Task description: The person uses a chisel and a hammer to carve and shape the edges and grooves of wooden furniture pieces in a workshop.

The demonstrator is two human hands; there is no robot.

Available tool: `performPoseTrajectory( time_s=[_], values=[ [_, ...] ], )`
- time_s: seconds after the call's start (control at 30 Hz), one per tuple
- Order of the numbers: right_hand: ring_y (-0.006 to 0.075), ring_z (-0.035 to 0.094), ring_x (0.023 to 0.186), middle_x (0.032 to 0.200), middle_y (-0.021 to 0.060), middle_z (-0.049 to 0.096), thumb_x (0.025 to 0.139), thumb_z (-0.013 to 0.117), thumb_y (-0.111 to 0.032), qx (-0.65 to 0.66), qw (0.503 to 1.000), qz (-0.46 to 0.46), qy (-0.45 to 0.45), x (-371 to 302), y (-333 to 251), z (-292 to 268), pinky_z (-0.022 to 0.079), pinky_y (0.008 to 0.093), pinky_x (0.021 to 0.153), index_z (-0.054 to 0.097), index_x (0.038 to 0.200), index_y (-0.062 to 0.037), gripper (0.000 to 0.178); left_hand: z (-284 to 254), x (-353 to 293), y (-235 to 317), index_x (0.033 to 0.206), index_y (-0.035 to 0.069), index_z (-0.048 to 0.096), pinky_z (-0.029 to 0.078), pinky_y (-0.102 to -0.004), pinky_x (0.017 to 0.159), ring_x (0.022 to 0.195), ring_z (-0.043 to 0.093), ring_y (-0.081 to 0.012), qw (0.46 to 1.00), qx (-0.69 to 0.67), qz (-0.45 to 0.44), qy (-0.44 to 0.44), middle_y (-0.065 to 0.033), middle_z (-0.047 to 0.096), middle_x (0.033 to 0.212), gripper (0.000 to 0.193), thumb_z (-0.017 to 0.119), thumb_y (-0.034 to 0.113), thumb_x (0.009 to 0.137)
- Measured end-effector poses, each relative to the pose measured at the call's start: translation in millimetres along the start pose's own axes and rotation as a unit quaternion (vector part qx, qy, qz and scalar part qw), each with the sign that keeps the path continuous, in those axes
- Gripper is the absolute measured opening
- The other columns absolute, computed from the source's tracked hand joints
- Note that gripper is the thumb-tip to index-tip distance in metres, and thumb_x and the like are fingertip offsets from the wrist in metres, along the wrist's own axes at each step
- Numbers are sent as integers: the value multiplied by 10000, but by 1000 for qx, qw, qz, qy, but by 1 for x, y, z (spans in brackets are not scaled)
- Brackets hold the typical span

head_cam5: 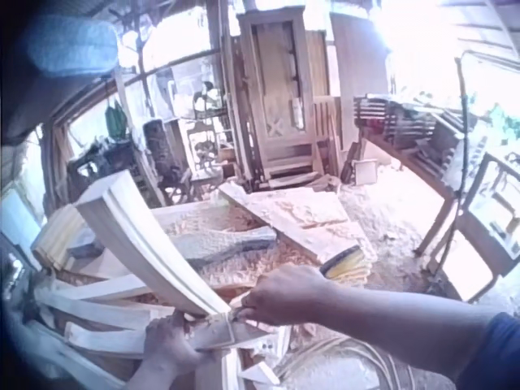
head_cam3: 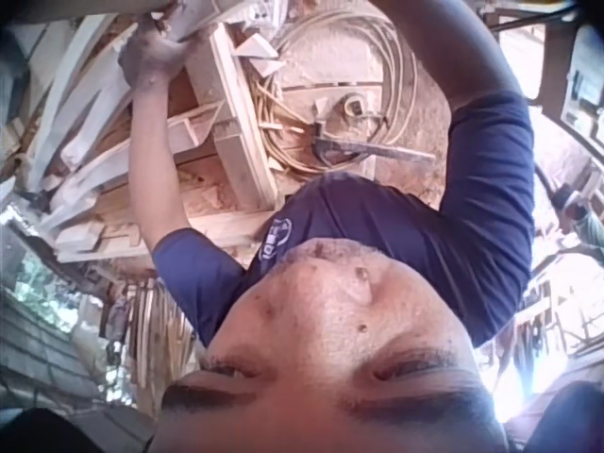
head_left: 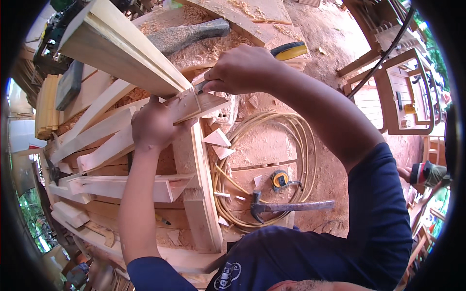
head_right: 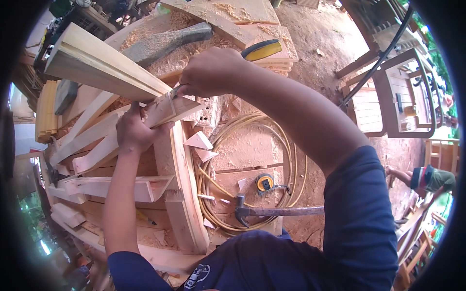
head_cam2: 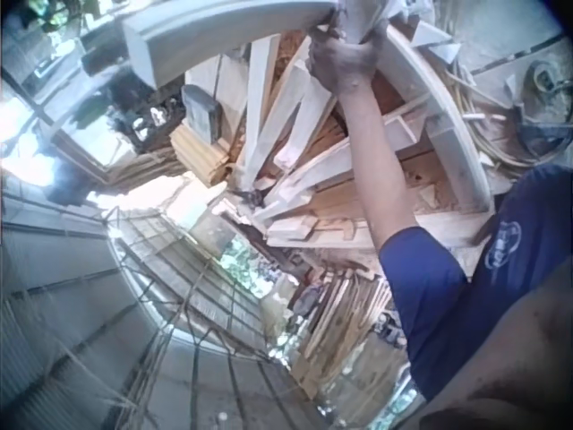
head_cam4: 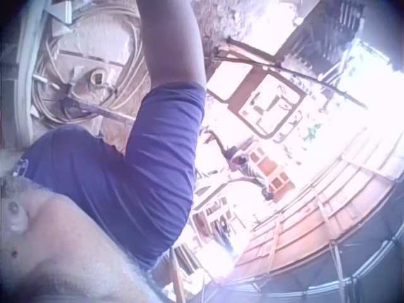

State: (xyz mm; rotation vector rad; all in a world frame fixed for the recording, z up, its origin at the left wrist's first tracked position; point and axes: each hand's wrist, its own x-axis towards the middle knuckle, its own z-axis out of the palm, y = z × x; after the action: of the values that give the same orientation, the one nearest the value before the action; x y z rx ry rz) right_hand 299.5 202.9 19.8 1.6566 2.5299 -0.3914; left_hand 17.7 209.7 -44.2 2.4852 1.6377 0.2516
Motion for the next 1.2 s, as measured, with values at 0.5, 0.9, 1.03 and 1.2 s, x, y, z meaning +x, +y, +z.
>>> performPoseTrajectory(
  time_s=[0.5,0.9,1.03,1.2],
  values=[
    [251,638,670,805,166,706,1092,677,-371,387,873,195,223,-163,45,86,532,416,705,774,1269,-89,347,8,-21,-5,1460,104,560,556,-561,993,1143,722,-403,996,32,45,75,-168,742,1238,1104,926,747,642],
    [277,603,636,770,181,660,1068,711,-290,413,826,325,201,-307,39,212,503,400,662,767,1230,-62,286,-13,-104,32,1233,169,698,416,-590,1057,1196,531,-396,979,156,95,93,-136,575,1200,937,882,825,590],
    [347,657,680,811,204,692,1057,722,-295,432,831,298,188,-298,24,212,525,438,681,767,1206,-75,269,-15,-99,36,1225,119,694,390,-604,1074,1233,511,-392,980,172,70,65,-132,568,1244,1032,818,910,574],
    [410,702,781,842,200,708,1039,734,-335,398,862,264,171,-287,19,196,546,494,715,759,1204,-97,291,-13,-105,40,1215,114,688,391,-595,1083,1239,508,-391,980,184,49,62,-134,564,1268,1014,823,899,588]
  ],
)
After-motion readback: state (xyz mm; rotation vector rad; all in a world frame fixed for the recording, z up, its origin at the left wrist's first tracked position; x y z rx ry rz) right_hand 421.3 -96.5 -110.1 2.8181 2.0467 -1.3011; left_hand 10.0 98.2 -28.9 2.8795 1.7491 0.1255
